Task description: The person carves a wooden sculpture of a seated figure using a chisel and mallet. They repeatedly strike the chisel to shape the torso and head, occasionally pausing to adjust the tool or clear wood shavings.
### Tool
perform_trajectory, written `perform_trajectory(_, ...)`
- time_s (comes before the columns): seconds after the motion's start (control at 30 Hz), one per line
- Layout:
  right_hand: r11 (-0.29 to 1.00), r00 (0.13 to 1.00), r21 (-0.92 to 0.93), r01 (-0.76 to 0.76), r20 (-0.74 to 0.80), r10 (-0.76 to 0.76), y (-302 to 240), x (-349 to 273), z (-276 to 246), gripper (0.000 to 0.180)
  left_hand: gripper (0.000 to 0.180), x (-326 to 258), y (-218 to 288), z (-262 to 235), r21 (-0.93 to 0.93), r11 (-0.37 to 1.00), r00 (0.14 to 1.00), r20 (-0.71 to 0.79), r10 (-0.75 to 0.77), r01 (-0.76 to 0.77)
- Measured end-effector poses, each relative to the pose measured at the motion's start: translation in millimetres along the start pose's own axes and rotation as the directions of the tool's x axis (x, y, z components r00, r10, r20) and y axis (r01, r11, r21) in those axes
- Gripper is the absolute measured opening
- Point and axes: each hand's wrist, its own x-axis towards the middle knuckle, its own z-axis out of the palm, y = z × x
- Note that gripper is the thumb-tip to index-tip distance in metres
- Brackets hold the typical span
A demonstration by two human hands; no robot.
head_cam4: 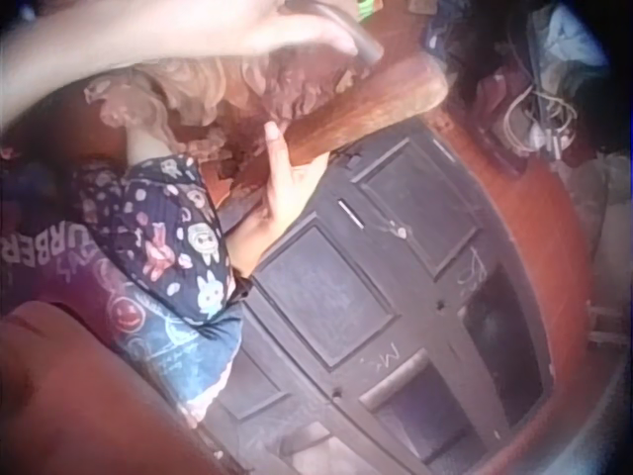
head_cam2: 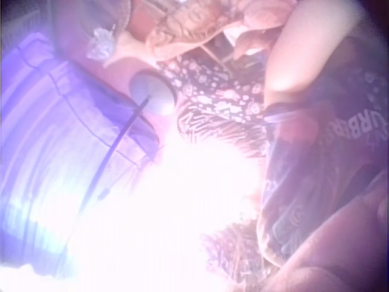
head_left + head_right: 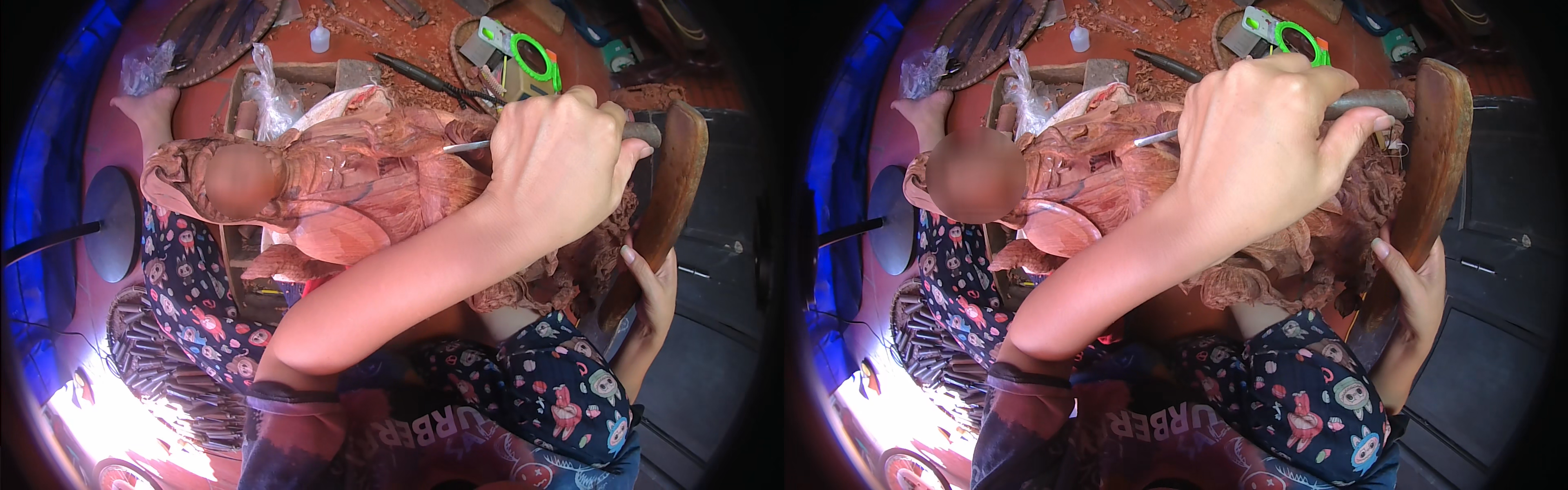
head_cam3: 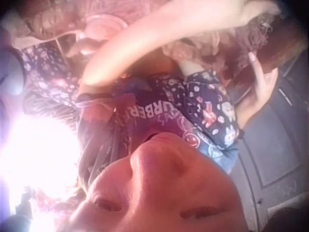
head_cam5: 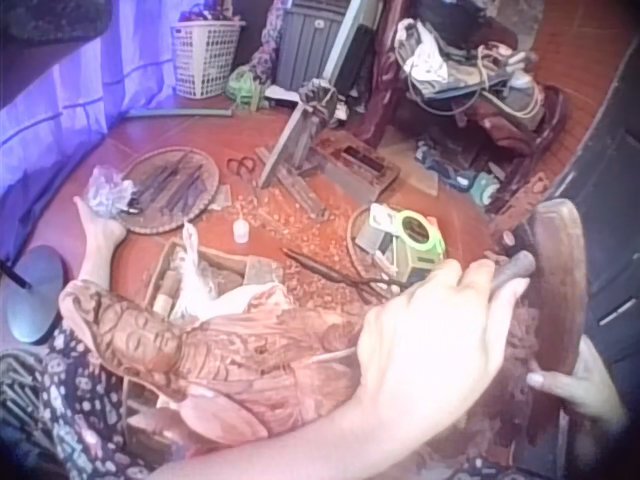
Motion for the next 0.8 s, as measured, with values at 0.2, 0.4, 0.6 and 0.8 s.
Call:
perform_trajectory(0.2, 0.997, 0.999, 0.068, -0.029, 0.044, 0.026, -1, 0, 5, 0.034, 0.028, -1, -4, 2, -0.002, 1.0, 1.0, -0.007, 0.0, 0.0)
perform_trajectory(0.4, 0.987, 0.995, -0.141, 0.079, -0.054, -0.088, -4, 0, 11, 0.029, 0.026, -1, -4, 4, -0.006, 1.0, 0.997, -0.082, 0.001, -0.002)
perform_trajectory(0.6, 0.97, 0.993, -0.224, 0.097, -0.044, -0.109, 4, -1, 0, 0.03, 0.025, 0, -3, 5, -0.015, 1.0, 0.996, -0.093, 0.004, -0.006)
perform_trajectory(0.8, 0.988, 0.997, -0.148, 0.037, -0.067, -0.048, 4, 0, -1, 0.03, 0.026, -1, -7, 7, -0.022, 0.999, 0.988, -0.153, 0.031, -0.035)
